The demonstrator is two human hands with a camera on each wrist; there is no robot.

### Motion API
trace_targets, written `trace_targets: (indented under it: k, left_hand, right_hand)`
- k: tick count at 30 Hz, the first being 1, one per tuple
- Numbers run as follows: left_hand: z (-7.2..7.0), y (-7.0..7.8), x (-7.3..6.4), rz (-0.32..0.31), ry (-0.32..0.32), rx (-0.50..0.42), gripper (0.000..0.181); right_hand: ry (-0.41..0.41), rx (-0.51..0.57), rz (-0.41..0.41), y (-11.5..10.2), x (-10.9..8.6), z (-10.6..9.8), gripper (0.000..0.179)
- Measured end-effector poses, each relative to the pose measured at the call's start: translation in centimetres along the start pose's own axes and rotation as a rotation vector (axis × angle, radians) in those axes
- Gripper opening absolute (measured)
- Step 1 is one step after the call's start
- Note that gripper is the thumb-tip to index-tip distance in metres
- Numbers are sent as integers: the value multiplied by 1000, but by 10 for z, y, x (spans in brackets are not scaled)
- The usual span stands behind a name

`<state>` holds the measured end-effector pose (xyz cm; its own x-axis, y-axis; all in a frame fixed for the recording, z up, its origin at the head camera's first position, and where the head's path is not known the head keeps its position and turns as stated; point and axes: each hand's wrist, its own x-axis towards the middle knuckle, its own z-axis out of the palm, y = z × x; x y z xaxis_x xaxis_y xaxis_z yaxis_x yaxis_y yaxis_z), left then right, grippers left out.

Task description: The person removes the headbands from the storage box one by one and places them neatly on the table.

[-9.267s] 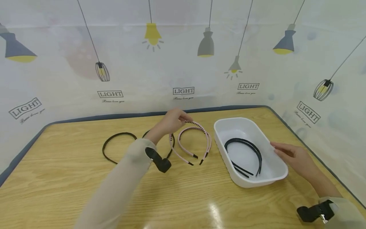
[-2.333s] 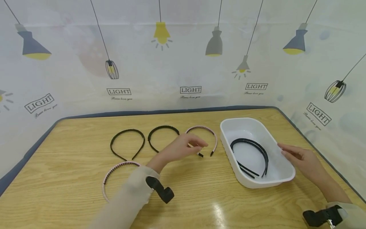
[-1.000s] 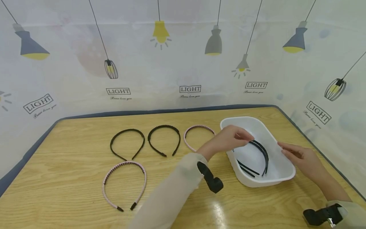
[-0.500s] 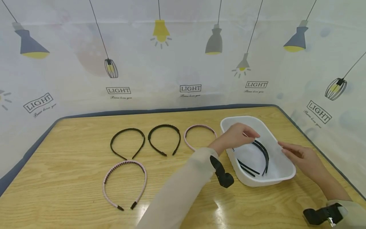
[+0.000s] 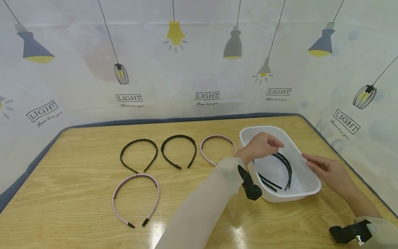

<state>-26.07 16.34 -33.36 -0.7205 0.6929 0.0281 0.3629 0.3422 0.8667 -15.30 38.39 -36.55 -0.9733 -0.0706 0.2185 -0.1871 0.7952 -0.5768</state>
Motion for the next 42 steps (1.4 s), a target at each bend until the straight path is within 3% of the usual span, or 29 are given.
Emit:
trace_targets:
  k: [20, 28, 42]
  left_hand:
    - [17, -7, 20, -140, 131, 46, 19]
    - [12, -9, 26, -132, 173, 92, 18]
    - [11, -9, 33, -247, 217, 74, 18]
  right_hand:
    - [1, -8, 1, 4, -1, -2, 37]
    - [11, 5, -18, 2, -1, -3, 35]
    - [0, -7, -1, 1, 0, -3, 36]
